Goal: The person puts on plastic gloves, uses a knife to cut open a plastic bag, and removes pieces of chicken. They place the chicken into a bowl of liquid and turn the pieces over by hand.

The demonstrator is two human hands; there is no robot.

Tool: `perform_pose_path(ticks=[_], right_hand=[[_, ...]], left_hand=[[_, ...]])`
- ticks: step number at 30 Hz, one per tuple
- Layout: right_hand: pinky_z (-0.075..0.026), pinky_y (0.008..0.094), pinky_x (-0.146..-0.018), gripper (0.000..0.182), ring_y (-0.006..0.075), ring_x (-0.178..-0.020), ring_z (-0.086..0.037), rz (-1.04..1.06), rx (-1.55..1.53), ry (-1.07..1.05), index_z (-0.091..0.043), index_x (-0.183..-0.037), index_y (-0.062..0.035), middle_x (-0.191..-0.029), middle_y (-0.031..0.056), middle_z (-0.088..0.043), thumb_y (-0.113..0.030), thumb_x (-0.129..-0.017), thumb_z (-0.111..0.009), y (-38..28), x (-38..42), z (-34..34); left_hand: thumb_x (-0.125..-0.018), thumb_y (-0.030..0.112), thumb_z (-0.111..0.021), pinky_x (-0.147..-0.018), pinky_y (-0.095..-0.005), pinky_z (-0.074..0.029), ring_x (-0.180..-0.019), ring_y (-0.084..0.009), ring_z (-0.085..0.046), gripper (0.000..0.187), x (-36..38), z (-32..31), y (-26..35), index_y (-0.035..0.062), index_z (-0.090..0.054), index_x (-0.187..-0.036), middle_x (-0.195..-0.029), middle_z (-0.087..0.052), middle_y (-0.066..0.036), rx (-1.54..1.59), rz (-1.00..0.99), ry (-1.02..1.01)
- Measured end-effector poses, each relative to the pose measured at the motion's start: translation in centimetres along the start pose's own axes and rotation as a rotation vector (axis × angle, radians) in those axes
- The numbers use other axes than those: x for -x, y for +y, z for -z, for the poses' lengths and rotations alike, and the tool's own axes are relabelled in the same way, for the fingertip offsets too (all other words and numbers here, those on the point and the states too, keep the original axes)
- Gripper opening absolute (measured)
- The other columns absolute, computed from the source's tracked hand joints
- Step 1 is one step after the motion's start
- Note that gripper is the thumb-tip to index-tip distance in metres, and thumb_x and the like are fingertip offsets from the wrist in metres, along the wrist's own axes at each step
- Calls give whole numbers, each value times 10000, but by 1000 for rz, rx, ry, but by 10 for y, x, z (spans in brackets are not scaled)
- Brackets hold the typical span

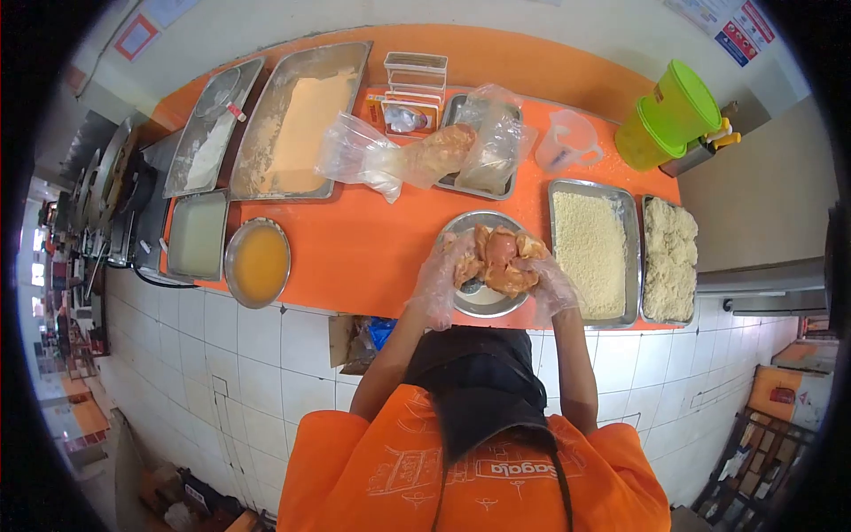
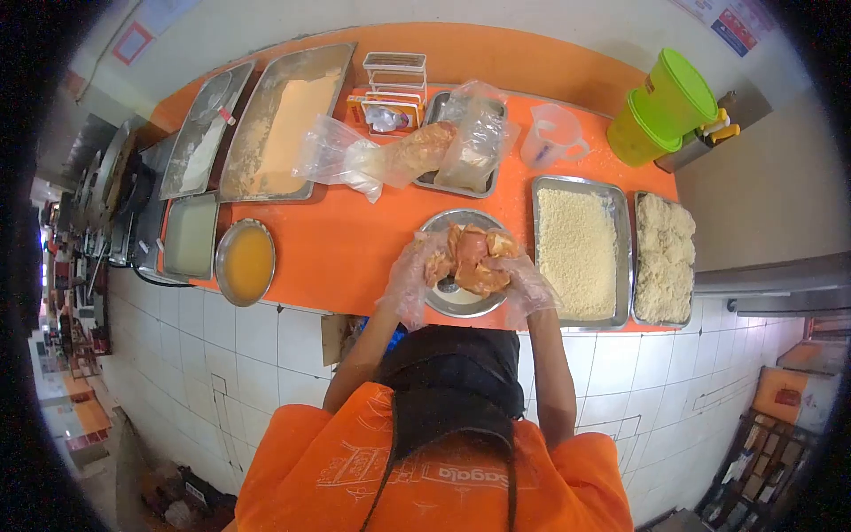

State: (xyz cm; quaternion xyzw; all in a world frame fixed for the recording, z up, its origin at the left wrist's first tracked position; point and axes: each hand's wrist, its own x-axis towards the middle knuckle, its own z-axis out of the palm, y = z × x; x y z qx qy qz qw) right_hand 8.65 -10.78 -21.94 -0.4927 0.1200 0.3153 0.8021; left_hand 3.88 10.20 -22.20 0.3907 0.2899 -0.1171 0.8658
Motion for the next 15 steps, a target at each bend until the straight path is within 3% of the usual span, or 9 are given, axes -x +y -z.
perform_pose_path(ticks=[3, 6, 9, 13, 15], right_hand=[[-557, 419, -939, 623, 264, -1112, -626, -70, -192, 44, -453, -1369, -67, -1223, 99, -591, -18, -796, -691, 20, -10, 14], [-550, 448, -952, 616, 285, -1114, -625, -52, -234, 88, -443, -1365, -58, -1231, 115, -587, -29, -789, -660, 40, -26, 28], [-546, 446, -957, 611, 286, -1101, -629, -68, -237, 89, -458, -1344, -48, -1222, 117, -589, -45, -771, -668, 40, -21, 29], [-546, 436, -956, 608, 276, -1087, -631, -74, -239, 118, -481, -1318, -36, -1204, 115, -594, -45, -749, -696, 27, -9, 22], [-539, 424, -965, 605, 272, -1091, -628, -46, -208, 138, -480, -1323, -31, -1197, 113, -596, -68, -756, -689, 12, 3, 8]], left_hand=[[-947, 286, -607, -1016, -320, -450, -1121, -175, -596, 448, -4, -3, 2, 66, -498, -1321, -1184, -601, -65, 103, -26, -183], [-948, 163, -567, -976, -370, -501, -1001, -236, -610, 289, -44, 20, -16, -21, -556, -1171, -1056, -610, -106, 420, 61, -396], [-1010, 224, -464, -1023, -380, -476, -1113, -222, -608, 333, -59, 35, -37, 8, -507, -1258, -1159, -615, -105, 490, -4, -468], [-1030, 229, -435, -991, -360, -505, -1165, -236, -605, 361, -45, 16, -26, 11, -484, -1314, -1299, -589, -133, 506, 10, -165], [-1037, 260, -437, -972, -356, -517, -1160, -227, -606, 364, -48, 16, -35, 28, -492, -1312, -1276, -596, -121, 452, -19, -100]])
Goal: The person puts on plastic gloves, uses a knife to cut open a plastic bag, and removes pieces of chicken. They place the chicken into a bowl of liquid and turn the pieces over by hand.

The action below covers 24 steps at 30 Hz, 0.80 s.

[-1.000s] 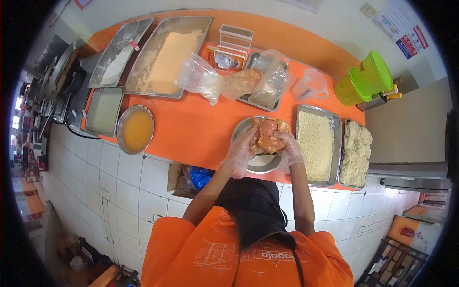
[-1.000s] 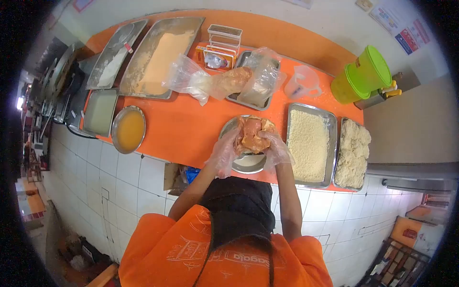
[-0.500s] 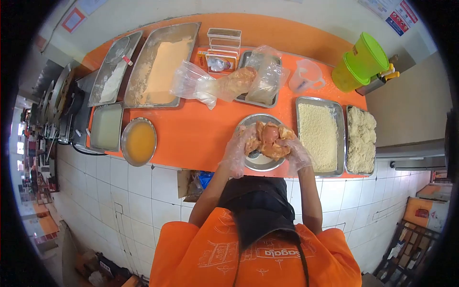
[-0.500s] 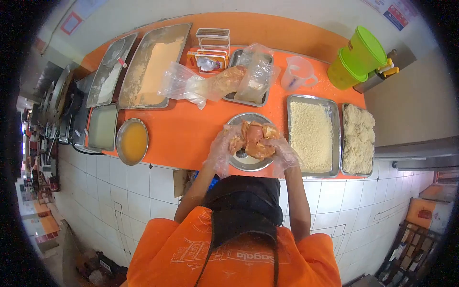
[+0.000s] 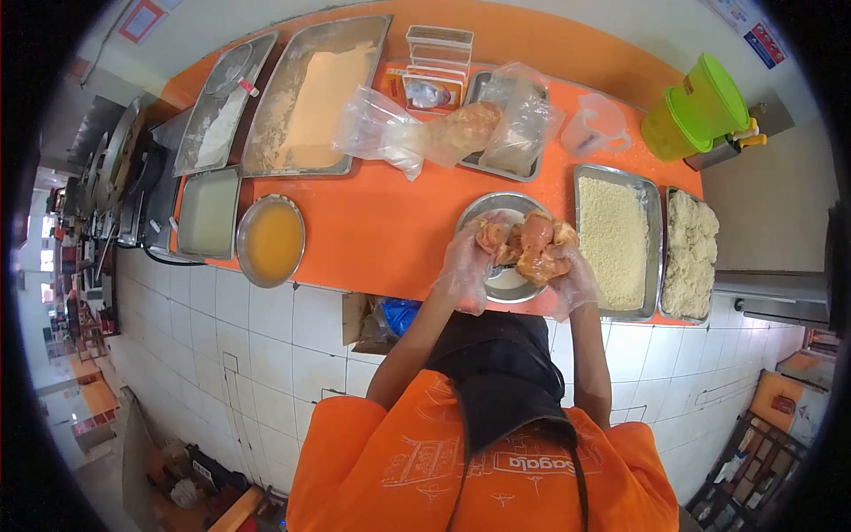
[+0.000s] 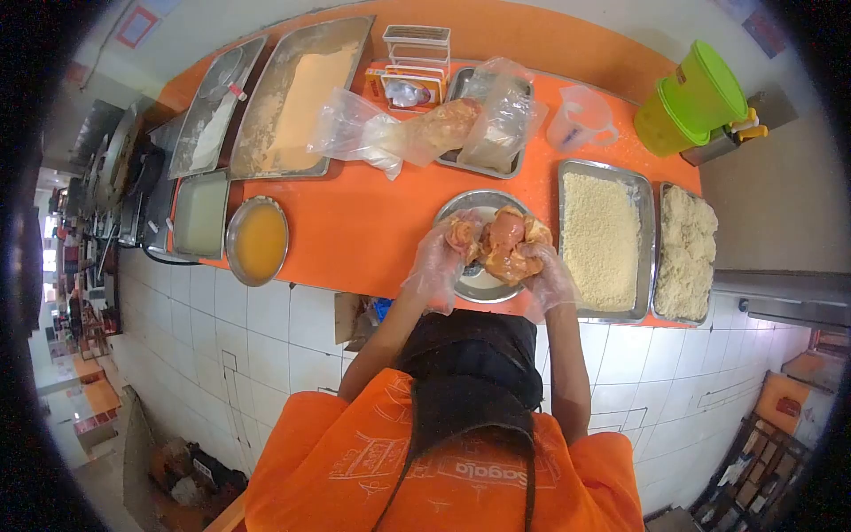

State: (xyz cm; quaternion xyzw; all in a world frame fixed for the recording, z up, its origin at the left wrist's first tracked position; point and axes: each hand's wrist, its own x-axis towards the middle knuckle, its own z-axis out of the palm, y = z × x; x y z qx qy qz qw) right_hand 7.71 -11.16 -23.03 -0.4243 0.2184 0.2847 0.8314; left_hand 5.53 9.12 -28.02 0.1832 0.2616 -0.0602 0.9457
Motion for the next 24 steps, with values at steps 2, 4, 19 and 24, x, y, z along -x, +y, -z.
perform_pose_path(ticks=[2, 4, 19, 24], right_hand=[[-538, 419, -965, 603, 269, -1090, -626, 11, 45, -10, -473, -1330, -31, -1198, 115, -592, -77, -765, -680, -7, 6, -4], [-539, 414, -961, 601, 266, -1088, -626, 41, 57, -33, -466, -1337, -30, -1200, 116, -590, -85, -774, -670, -14, 13, -8], [-567, 404, -919, 605, 264, -1067, -636, 83, 13, -68, -448, -1342, -10, -1196, 134, -589, -81, -784, -669, -19, 18, -7], [-567, 399, -917, 605, 263, -1062, -638, 75, -8, -24, -454, -1341, -16, -1185, 131, -594, -87, -782, -675, -22, 23, -11]], left_hand=[[-1039, 271, -435, -940, -363, -534, -1129, -229, -613, 348, -5, 9, -4, 43, -505, -1292, -1234, -602, -118, -72, -35, -42], [-1035, 262, -430, -893, -381, -554, -1073, -241, -626, 314, -31, 49, -17, 58, -524, -1254, -1173, -607, -125, -163, -67, -179], [-884, 16, -595, -791, -351, -584, -871, -201, -686, 306, 10, -1, -9, 10, -569, -1189, -967, -672, -97, -70, -57, -242], [-879, -50, -522, -925, -364, -546, -1057, -230, -646, 433, 14, 7, -11, 19, -474, -1303, -1172, -610, -114, -137, -14, -98]])
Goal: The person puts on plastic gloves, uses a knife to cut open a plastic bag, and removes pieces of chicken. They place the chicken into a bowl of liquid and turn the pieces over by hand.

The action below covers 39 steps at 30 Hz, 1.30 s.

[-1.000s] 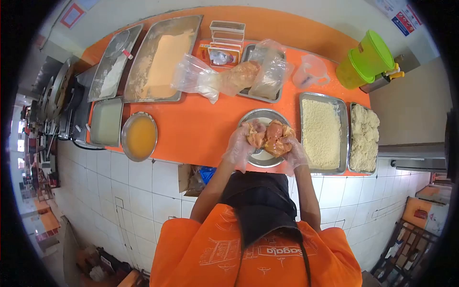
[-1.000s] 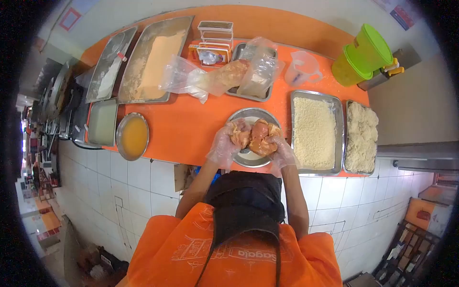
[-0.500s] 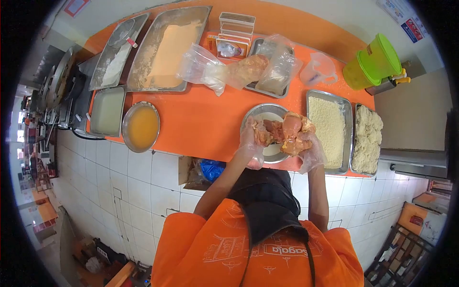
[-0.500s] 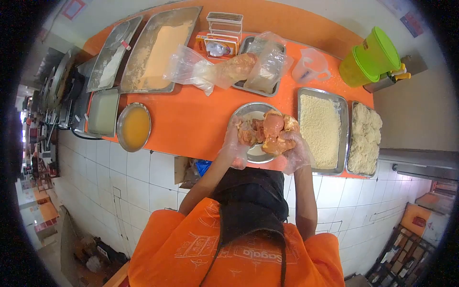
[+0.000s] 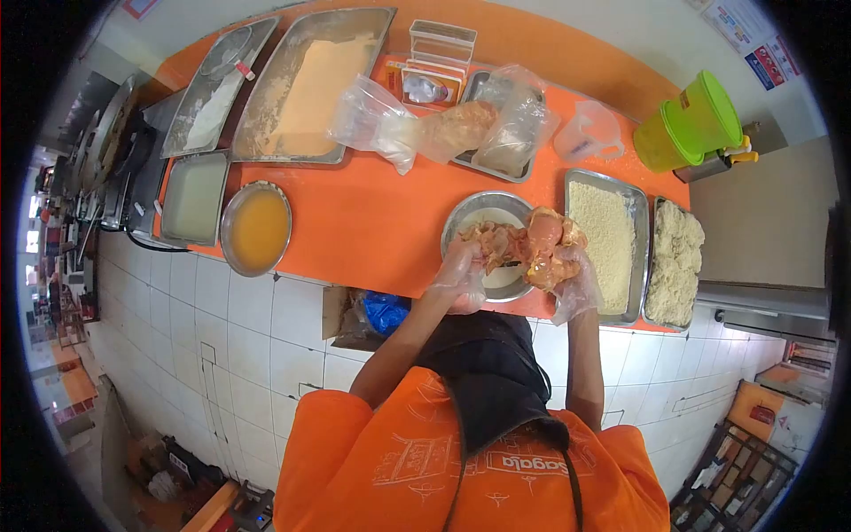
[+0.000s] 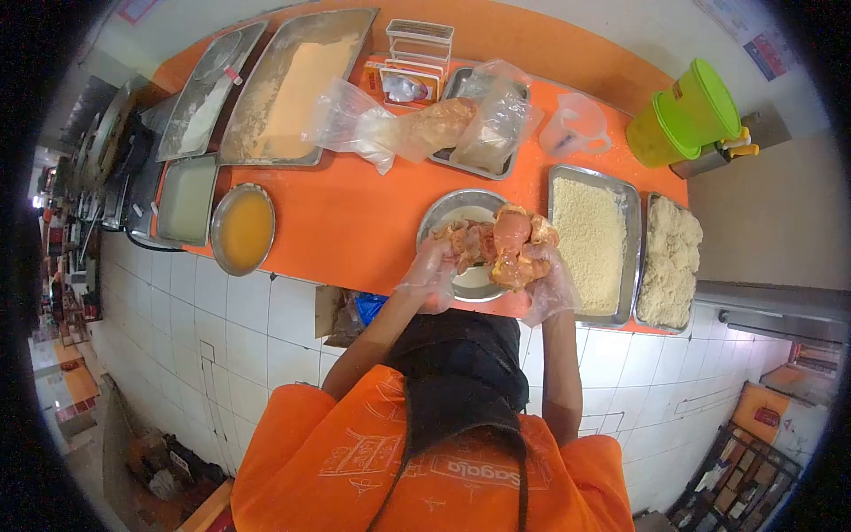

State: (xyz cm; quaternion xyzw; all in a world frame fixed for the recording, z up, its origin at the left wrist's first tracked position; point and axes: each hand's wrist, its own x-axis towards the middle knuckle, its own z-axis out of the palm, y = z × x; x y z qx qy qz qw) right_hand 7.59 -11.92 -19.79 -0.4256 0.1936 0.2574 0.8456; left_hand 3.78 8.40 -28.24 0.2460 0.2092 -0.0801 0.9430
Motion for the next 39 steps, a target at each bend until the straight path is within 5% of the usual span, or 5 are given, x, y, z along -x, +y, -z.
perform_pose_path(ticks=[13, 17, 22, 25, 39], right_hand=[[-579, 376, -885, 637, 246, -1056, -638, 44, 106, -57, -440, -1384, -41, -1218, 120, -583, -113, -790, -658, 8, -5, 14], [-564, 350, -885, 577, 221, -1032, -634, 48, 94, -33, -476, -1335, -43, -1169, 94, -590, -100, -797, -679, 8, 0, 9], [-560, 356, -885, 596, 228, -1050, -623, 30, 84, 11, -473, -1346, -56, -1170, 88, -585, -92, -787, -678, 15, 0, 14], [-558, 358, -882, 614, 229, -1060, -616, 22, 85, 38, -470, -1354, -64, -1177, 87, -580, -84, -775, -677, 15, 6, 6], [-548, 351, -876, 619, 219, -1036, -620, 17, 94, 69, -475, -1345, -42, -1163, 90, -592, -96, -767, -689, 18, 11, 11]], left_hand=[[-943, 116, -516, -795, -286, -532, -978, -164, -625, 376, -15, 58, -8, 7, -551, -1302, -1156, -614, -81, -174, -14, -88], [-948, 166, -569, -888, -274, -503, -1020, -145, -610, 428, -22, 70, -12, -19, -518, -1330, -1123, -631, -77, -729, -239, -117], [-908, 6, -542, -788, -286, -538, -915, -134, -631, 343, 17, -9, 25, 15, -557, -1251, -1019, -639, -53, -732, -247, -107], [-951, 58, -542, -733, -249, -520, -865, -104, -623, 320, 9, -7, 16, 19, -538, -1269, -997, -631, -37, -338, -155, -139], [-1005, 385, -548, -818, -314, -489, -889, -156, -622, 424, 5, 7, 6, 19, -645, -1196, -982, -698, -89, -886, -196, 202]])
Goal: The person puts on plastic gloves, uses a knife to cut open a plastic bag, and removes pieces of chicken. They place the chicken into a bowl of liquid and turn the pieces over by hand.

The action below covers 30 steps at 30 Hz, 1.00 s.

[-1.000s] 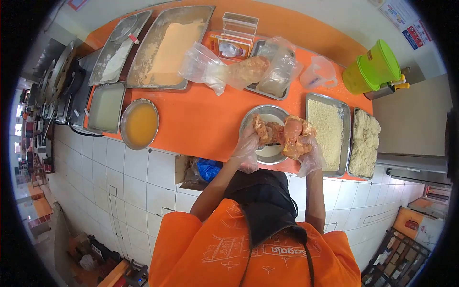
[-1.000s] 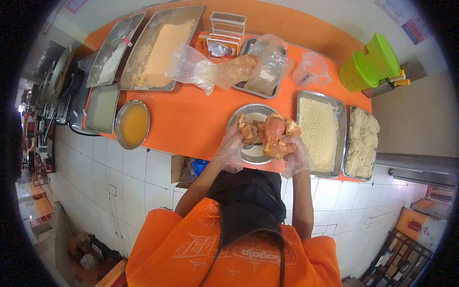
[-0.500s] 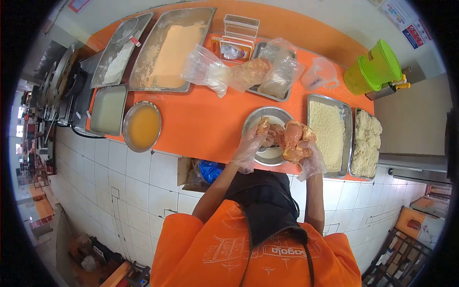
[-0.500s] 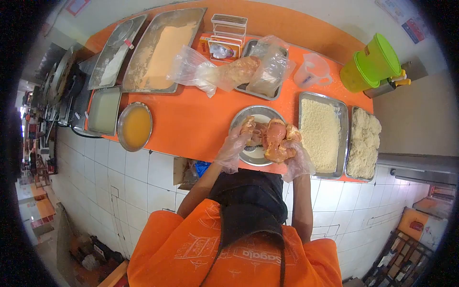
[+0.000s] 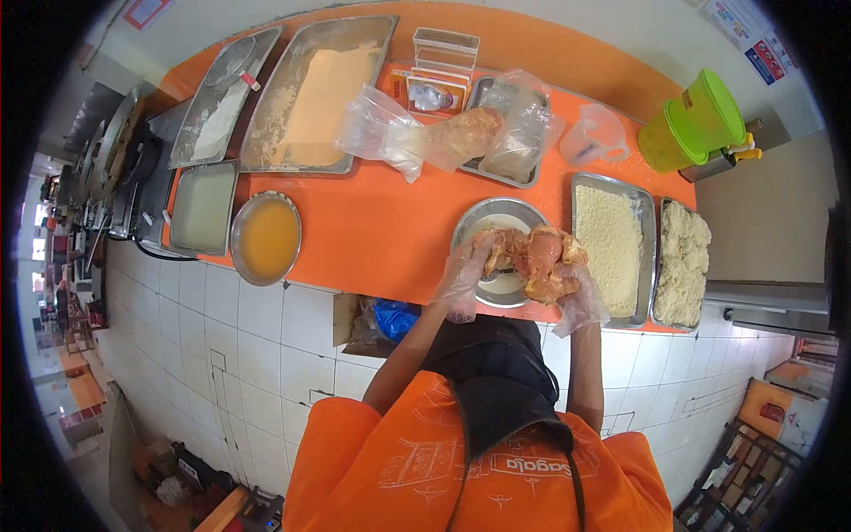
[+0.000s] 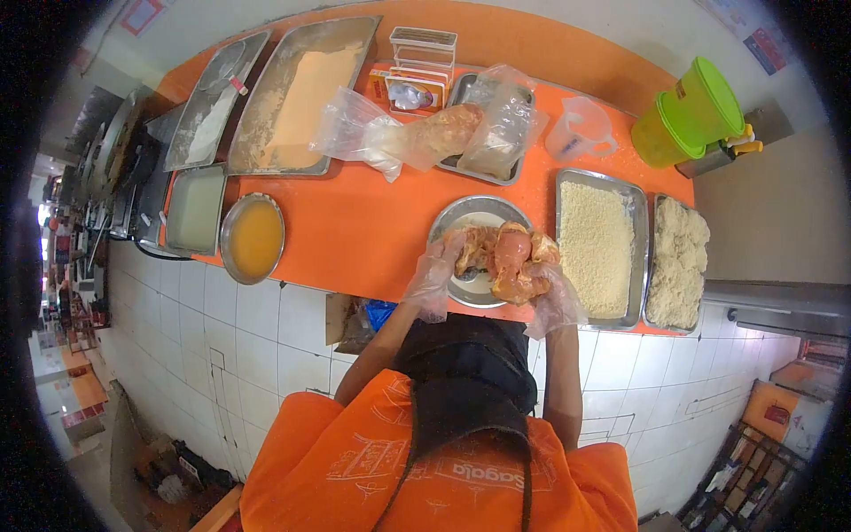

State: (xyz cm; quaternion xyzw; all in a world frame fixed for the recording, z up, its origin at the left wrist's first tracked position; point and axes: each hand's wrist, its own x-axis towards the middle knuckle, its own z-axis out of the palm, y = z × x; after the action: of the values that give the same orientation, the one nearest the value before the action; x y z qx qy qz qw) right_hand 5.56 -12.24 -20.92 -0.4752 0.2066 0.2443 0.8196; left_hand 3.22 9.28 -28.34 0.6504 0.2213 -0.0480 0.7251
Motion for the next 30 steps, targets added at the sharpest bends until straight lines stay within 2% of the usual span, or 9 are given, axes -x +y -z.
perform_pose_path(ticks=[8, 10, 12, 13, 16, 19, 23, 25, 30], right_hand=[[-545, 356, -892, 656, 231, -1062, -614, 28, 0, 13, -443, -1379, -41, -1192, 99, -580, -93, -769, -681, -9, 15, -14], [-545, 360, -902, 657, 237, -1069, -616, 22, -3, 5, -443, -1381, -37, -1195, 102, -579, -91, -769, -677, -10, 15, -12], [-545, 364, -915, 657, 244, -1076, -618, 13, -14, -5, -444, -1380, -31, -1195, 107, -578, -89, -768, -674, -8, 11, -5], [-546, 366, -916, 655, 248, -1074, -620, 32, -35, -20, -447, -1377, -28, -1194, 110, -578, -90, -766, -675, -6, 9, -5], [-553, 374, -912, 643, 256, -1068, -624, 60, -81, -33, -456, -1364, -21, -1192, 117, -578, -89, -762, -672, -3, 3, -2], [-560, 390, -902, 625, 261, -1063, -625, 36, -100, -41, -464, -1350, -23, -1184, 116, -579, -82, -759, -655, 0, -4, 2], [-561, 422, -915, 623, 272, -1076, -618, 13, -182, -133, -454, -1349, -30, -1185, 118, -570, -76, -752, -625, 8, -17, 7], [-557, 433, -929, 633, 276, -1092, -609, 6, -191, -131, -444, -1357, -36, -1201, 123, -557, -76, -748, -616, 5, -16, -1], [-537, 439, -973, 665, 287, -1146, -581, -10, -147, -74, -425, -1376, -63, -1252, 132, -519, -71, -737, -609, -1, -8, -14]], left_hand=[[-992, 392, -557, -871, -344, -502, -1003, -243, -656, 433, -31, -1, -68, 40, -641, -1230, -1115, -684, -167, -73, -123, 163], [-973, 389, -583, -859, -351, -510, -1009, -268, -661, 429, -20, -2, -42, 44, -645, -1221, -1122, -679, -175, -228, -99, 274], [-957, 400, -604, -845, -357, -514, -988, -257, -660, 446, -29, -7, -60, 44, -643, -1223, -1108, -679, -177, 8, -90, 213], [-949, 405, -614, -839, -359, -516, -978, -251, -660, 455, -24, -10, -41, 44, -641, -1225, -1101, -679, -179, 126, -83, 183], [-957, 417, -624, -925, -290, -469, -1084, -160, -577, 482, 18, 5, 82, 46, -588, -1263, -1206, -617, -126, -314, 262, -190], [-950, 389, -638, -899, -292, -476, -1062, -166, -580, 430, 24, -4, 68, 7, -625, -1147, -1167, -625, -91, -403, -98, -103], [-968, 329, -618, -840, -294, -503, -964, -150, -602, 318, 33, -29, 58, 52, -596, -1123, -1120, -619, -41, 618, 220, -181], [-982, 300, -600, -854, -280, -494, -995, -139, -591, 286, 21, -39, 43, 56, -569, -1129, -1138, -599, -18, 1096, 300, -446], [-955, 189, -624, -872, -286, -510, -977, -138, -608, 251, 3, -30, 13, 75, -564, -1171, -1096, -602, -34, 988, 111, -445]])
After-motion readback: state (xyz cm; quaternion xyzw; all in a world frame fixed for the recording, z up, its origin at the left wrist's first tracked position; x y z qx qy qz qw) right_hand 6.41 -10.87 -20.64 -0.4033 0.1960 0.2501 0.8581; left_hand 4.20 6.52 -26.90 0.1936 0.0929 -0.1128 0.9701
